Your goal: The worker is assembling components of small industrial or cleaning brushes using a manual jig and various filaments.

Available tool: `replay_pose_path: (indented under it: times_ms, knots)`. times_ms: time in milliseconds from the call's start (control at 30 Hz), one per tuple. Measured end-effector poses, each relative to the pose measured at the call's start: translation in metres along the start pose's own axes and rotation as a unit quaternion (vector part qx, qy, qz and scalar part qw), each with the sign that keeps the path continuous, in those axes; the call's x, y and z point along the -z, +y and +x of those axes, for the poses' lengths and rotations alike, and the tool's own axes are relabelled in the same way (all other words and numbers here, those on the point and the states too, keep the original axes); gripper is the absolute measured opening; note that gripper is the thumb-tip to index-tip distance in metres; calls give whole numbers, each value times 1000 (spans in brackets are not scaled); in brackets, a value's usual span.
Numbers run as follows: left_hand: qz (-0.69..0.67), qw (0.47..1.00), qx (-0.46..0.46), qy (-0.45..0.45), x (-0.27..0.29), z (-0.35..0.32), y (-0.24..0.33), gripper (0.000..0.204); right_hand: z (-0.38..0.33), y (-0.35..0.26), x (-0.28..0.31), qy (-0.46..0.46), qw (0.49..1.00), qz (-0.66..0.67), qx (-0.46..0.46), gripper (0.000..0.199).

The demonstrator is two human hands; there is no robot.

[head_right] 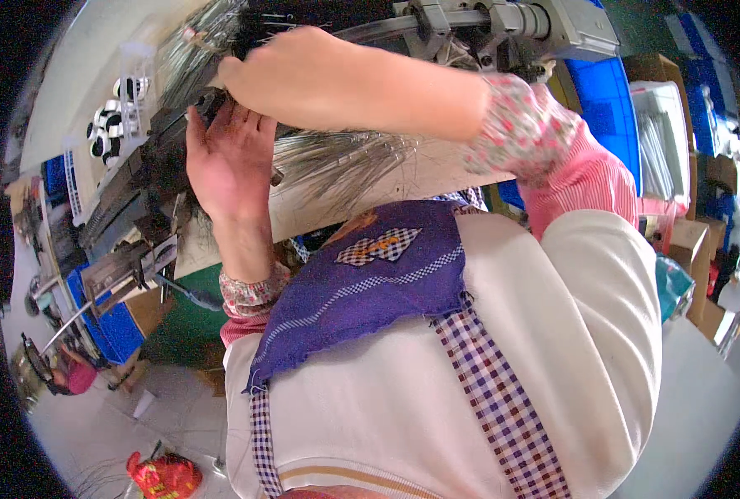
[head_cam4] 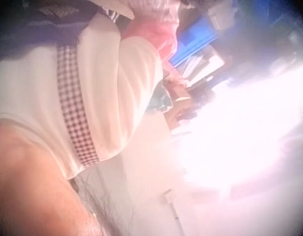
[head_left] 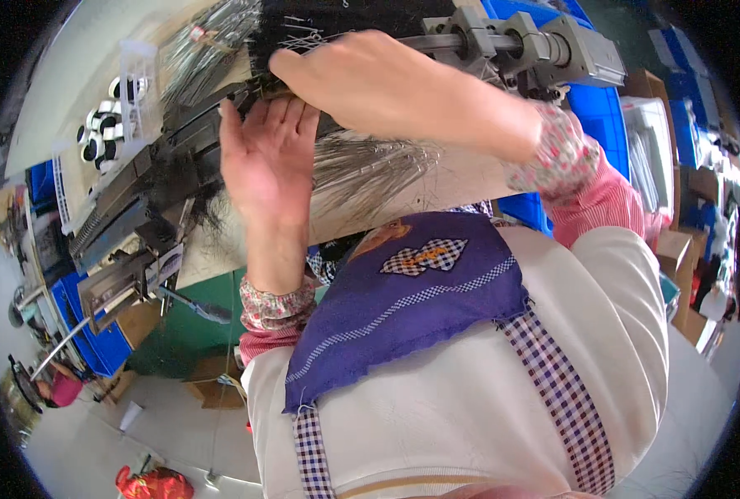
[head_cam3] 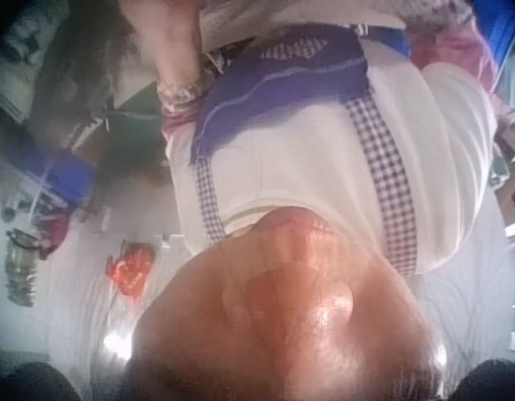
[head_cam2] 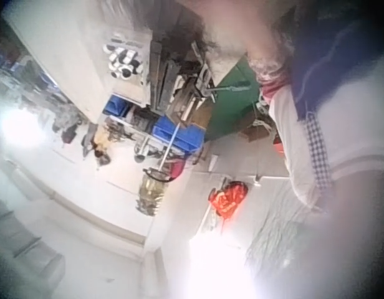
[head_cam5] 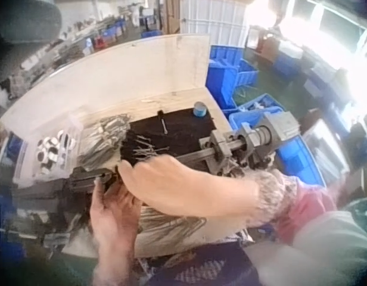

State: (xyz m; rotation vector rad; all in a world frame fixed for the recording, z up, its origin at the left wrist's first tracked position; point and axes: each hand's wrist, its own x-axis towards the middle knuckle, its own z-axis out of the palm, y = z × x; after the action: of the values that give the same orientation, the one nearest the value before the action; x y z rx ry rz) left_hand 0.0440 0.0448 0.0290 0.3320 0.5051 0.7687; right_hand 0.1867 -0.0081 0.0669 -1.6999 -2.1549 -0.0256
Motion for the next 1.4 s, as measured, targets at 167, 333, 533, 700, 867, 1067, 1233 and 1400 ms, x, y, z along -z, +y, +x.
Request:
replay_pose_path:
  times_ms: [167, 333, 533, 700, 867, 1067, 1233, 1400]
  knots:
    - [18, 999, -46, 0, 11, -3, -35, 34, -119, 3, -14, -124, 968, 170, -133, 24]
    - [95, 991, 55, 72, 23, -1, -76, 38, -184, 20, -67, -182, 961, 138, -155, 26]
    - [204, 948, -27, -242, 97, -89, 4, 51, -182, 31, -38, -119, 960, 224, -122, 28]
    - [874, 79, -340, 339, 181, -138, 81, 77, -159, 40, 10, -34, 939, 310, -143, 22]
    - [737, 318, -168, 573, 269, -222, 160, 82, -140, 49, 37, 110, 908, 361, -184, 11]
    - [698, 394, -193, 566, 254, -185, 118, 76, -146, 54, 48, 205, 819, 480, -238, 11]
    - [756, 490, -394, 180, 83, -124, 37, 66, -111, 34, 29, 125, 895, 372, -214, 9]
    - [666, 707, -162, -174, -4, -91, 13, 28, -38, -9, 30, 42, 901, 413, -123, 10]
